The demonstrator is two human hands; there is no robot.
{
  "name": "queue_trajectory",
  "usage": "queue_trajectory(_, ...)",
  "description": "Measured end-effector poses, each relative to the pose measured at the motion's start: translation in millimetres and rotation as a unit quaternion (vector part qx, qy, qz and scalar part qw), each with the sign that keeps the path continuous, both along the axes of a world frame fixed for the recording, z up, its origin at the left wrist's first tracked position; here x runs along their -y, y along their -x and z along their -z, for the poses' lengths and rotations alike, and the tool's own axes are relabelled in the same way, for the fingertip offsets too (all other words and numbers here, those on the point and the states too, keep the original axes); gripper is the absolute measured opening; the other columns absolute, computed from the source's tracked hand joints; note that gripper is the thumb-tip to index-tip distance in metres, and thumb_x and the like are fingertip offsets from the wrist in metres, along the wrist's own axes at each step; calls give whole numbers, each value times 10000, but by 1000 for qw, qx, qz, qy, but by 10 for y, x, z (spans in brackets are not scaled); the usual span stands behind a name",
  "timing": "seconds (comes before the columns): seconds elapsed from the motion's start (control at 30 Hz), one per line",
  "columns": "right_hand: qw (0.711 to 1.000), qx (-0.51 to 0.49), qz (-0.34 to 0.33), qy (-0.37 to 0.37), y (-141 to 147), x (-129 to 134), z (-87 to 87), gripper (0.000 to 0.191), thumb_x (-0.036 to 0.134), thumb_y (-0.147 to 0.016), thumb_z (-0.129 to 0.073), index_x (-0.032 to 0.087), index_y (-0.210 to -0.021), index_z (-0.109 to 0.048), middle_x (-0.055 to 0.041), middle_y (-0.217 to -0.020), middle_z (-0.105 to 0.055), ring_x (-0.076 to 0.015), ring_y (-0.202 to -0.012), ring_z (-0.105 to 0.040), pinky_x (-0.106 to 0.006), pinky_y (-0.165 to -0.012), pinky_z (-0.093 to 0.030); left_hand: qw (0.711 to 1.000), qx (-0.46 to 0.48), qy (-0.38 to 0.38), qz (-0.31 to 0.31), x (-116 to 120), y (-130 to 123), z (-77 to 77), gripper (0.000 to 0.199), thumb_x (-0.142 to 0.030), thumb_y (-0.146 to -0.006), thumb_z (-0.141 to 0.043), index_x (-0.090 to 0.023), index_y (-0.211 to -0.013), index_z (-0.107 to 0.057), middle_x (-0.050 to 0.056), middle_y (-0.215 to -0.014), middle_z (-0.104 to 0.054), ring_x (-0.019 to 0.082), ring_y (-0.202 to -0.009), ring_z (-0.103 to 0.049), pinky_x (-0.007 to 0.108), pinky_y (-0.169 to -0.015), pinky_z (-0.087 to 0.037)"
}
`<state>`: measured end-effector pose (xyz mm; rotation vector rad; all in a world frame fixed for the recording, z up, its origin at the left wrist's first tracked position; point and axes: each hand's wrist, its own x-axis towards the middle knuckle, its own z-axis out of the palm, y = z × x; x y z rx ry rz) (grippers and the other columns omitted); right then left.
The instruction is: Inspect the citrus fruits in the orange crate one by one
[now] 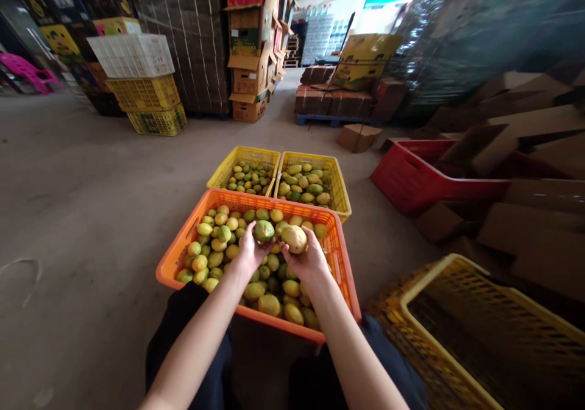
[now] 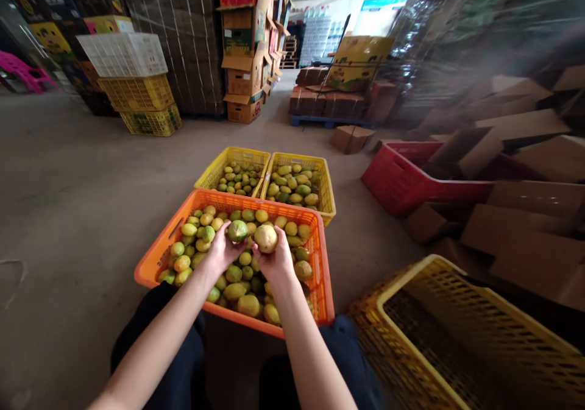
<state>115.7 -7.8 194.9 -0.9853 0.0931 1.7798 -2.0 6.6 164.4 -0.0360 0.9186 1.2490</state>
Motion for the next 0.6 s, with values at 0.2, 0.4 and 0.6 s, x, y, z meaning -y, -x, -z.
queue_trajectory(0.2,1000,5,-31,4,0,12,-20,264,354,-910,-444,166,-789,-582,-24,-522,-623,-119,-408,-559,-161,-366,-463,1000,13,-7,10,22,0,-38,202,-350,-908,-466,-183,-822,-540,30,-680,-609,195,-737,-654,324,-662,-570)
queue_trajectory(0.4,991,45,-116,-40,28,3,16,410,468,-898,-366,166,-762,-608,-52,-496,-604,-145,-352,-506,-208,-299,-371,999,22,-17,21,20,-25,-50,228,-373,-896,-474,-181,-823,-573,53,-771,-659,185,-747,-655,284,-634,-542)
queue_trajectory(0.6,986,115,-62,-108,48,-10,27,158,337,-759,-675,203,-809,-610,10,-658,-661,-126,-534,-574,-201,-428,-443,997,-3,-83,-1,3,-36,10,117,-290,-809,-621,-178,-833,-598,19,-745,-644,172,-828,-654,251,-710,-521)
